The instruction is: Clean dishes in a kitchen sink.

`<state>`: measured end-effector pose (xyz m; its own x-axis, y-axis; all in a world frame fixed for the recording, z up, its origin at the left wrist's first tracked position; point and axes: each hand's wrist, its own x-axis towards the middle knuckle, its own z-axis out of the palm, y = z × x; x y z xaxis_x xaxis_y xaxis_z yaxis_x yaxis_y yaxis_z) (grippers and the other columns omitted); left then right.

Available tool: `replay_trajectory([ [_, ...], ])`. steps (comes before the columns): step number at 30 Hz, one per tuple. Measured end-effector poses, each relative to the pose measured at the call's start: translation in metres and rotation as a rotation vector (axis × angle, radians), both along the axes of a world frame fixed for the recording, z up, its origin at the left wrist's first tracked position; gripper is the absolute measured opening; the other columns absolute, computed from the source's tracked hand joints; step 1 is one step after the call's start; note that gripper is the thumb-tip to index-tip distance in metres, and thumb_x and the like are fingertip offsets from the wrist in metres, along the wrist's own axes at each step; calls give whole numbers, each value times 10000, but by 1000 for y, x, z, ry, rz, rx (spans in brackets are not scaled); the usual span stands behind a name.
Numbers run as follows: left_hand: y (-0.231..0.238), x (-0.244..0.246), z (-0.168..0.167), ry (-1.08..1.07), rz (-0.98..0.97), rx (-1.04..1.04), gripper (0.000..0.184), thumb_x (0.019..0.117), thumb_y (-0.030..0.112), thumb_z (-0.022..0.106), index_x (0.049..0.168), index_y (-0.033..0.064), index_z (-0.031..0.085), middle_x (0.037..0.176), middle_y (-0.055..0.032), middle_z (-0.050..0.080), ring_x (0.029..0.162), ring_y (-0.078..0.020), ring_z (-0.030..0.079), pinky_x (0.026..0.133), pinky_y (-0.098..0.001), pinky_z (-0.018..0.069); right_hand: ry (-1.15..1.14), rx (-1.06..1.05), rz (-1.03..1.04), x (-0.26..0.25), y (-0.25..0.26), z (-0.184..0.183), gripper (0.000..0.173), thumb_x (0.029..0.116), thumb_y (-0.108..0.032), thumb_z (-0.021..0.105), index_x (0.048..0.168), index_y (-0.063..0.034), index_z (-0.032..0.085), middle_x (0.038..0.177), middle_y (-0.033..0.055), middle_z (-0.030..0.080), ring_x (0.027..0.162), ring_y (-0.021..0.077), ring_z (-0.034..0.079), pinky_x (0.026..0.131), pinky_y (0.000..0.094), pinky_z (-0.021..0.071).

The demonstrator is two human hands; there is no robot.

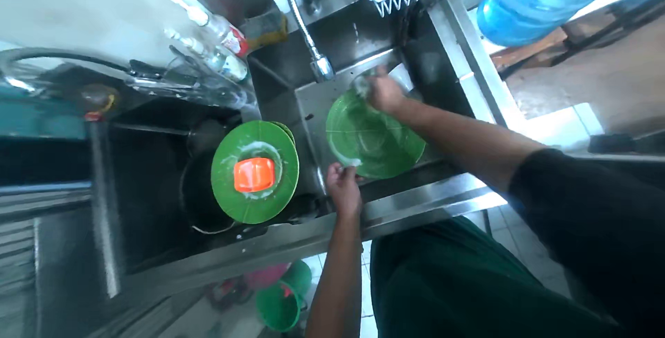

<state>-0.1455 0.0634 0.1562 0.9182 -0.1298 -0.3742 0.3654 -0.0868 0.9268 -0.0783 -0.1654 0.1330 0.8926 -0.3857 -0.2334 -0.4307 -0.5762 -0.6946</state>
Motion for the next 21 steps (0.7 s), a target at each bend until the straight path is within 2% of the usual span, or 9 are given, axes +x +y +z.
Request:
replay_trajectory([
  [3, -1, 11, 1, -7, 68, -4, 103, 945, -109, 560, 1013, -34, 549, 800, -65, 648, 656, -122, 661, 580, -281, 583, -159, 94, 329, -34, 56, 0, 404, 856, -54, 774, 1251, -21, 692, 1346, 248, 574, 1118, 394, 648, 966, 559, 548],
  [5, 8, 15, 0, -30, 73, 13, 109, 932, -116, 568, 994, -29, 546, 784, -57, 639, 633, -116, 651, 557, -274, 576, -103, 132, 421, -79, 57, 0, 328, 878, -8, 738, 1206, -23, 723, 1357, 230, 585, 1109, 394, 656, 958, 571, 548],
  [8, 18, 9, 4, -75, -16, 43, 138, 920, -109, 604, 1035, -41, 568, 796, -51, 670, 654, -109, 672, 565, -277, 588, 95, 9, 190, -96, 0, -37, 356, 908, -127, 748, 1254, -56, 704, 1384, 268, 551, 1148, 442, 631, 952, 627, 537],
  [11, 13, 3, -1, -89, -125, 84, 150, 914, -94, 623, 1045, -50, 564, 796, -52, 679, 664, -107, 682, 584, -279, 596, 86, -8, 23, -45, -22, -37, 450, 870, -126, 770, 1305, -65, 672, 1404, 319, 511, 1177, 489, 599, 944, 667, 513],
  [14, -3, 8, -2, -50, -105, 83, 136, 921, -97, 615, 1039, -52, 563, 812, -68, 658, 683, -118, 668, 608, -290, 591, -103, 113, 139, -13, 29, -12, 443, 853, -90, 782, 1286, -84, 692, 1371, 267, 559, 1139, 418, 639, 964, 595, 543],
  [16, -7, 14, 0, -22, -33, 78, 122, 923, -112, 602, 1014, -46, 557, 797, -69, 637, 675, -125, 658, 607, -293, 590, -162, 189, 323, -36, 60, 7, 388, 852, -4, 749, 1232, -74, 717, 1356, 241, 573, 1104, 396, 653, 938, 584, 553],
  [18, -2, 19, 2, -46, -15, 86, 119, 920, -113, 599, 1001, -38, 555, 771, -57, 643, 644, -118, 660, 574, -285, 586, -100, 189, 426, -69, 51, 8, 371, 887, 5, 711, 1253, -53, 710, 1365, 231, 569, 1107, 395, 649, 947, 581, 542],
  [20, 2, 18, 4, -60, -59, 97, 121, 927, -105, 607, 1027, -51, 567, 781, -67, 663, 649, -127, 674, 573, -291, 591, -30, 94, 318, -82, 18, -23, 342, 909, -99, 733, 1250, -83, 713, 1326, 224, 608, 1111, 402, 656, 937, 598, 550],
  [21, 2, 14, 4, -65, -93, 102, 126, 925, -102, 611, 1028, -48, 565, 779, -65, 671, 647, -128, 678, 572, -290, 592, 5, 54, 195, -76, 1, -32, 359, 892, -122, 752, 1244, -72, 706, 1298, 259, 618, 1121, 433, 644, 927, 627, 543],
])
